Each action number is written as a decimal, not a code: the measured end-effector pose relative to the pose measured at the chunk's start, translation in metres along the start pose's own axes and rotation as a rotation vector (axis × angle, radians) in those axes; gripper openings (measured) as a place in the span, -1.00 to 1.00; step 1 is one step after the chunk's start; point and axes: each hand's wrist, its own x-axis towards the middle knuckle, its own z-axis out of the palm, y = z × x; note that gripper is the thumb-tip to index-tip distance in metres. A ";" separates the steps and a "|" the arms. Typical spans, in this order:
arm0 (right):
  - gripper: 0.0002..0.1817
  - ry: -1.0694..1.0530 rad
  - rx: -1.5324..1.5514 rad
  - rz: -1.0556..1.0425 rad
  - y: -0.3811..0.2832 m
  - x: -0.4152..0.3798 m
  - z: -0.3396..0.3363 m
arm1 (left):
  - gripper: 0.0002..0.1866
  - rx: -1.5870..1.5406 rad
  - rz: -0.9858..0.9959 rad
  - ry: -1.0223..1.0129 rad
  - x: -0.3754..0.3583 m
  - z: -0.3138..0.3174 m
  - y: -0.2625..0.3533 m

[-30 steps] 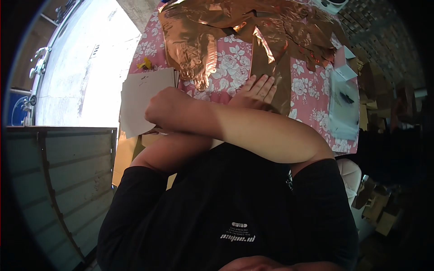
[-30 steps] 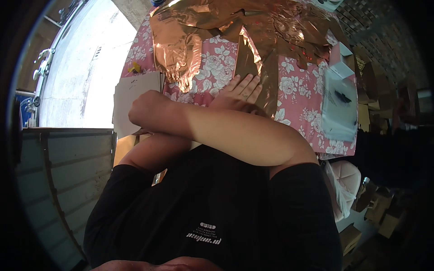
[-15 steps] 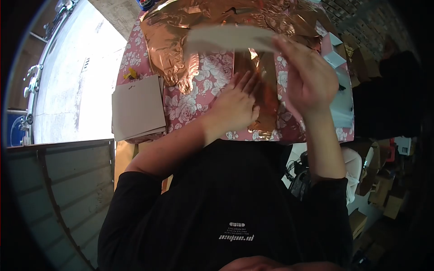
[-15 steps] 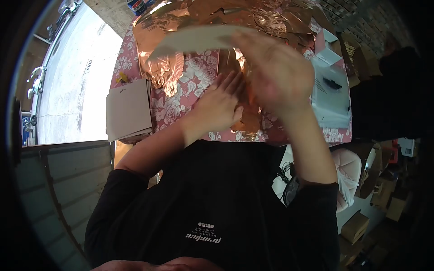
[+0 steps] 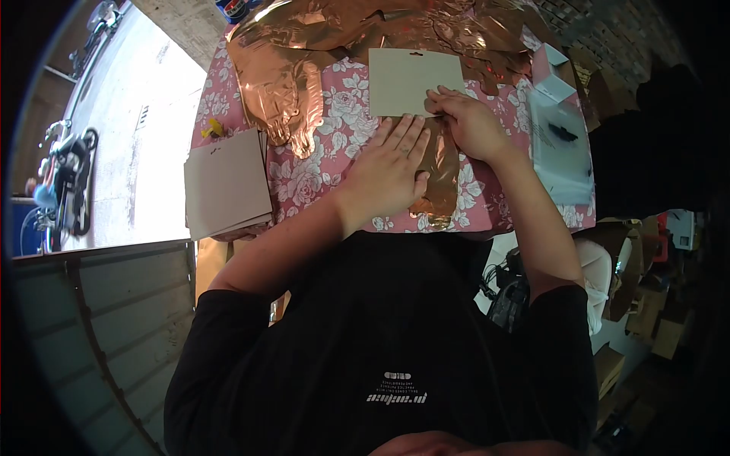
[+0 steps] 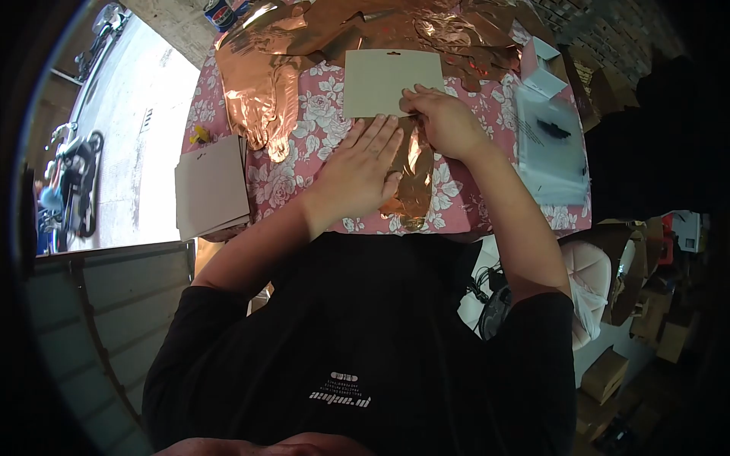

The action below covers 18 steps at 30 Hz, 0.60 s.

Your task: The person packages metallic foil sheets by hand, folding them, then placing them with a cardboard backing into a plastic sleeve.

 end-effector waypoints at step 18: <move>-0.57 -0.052 0.030 0.030 0.002 -0.011 0.000 | -0.34 -0.351 -0.082 0.128 0.007 -0.018 -0.008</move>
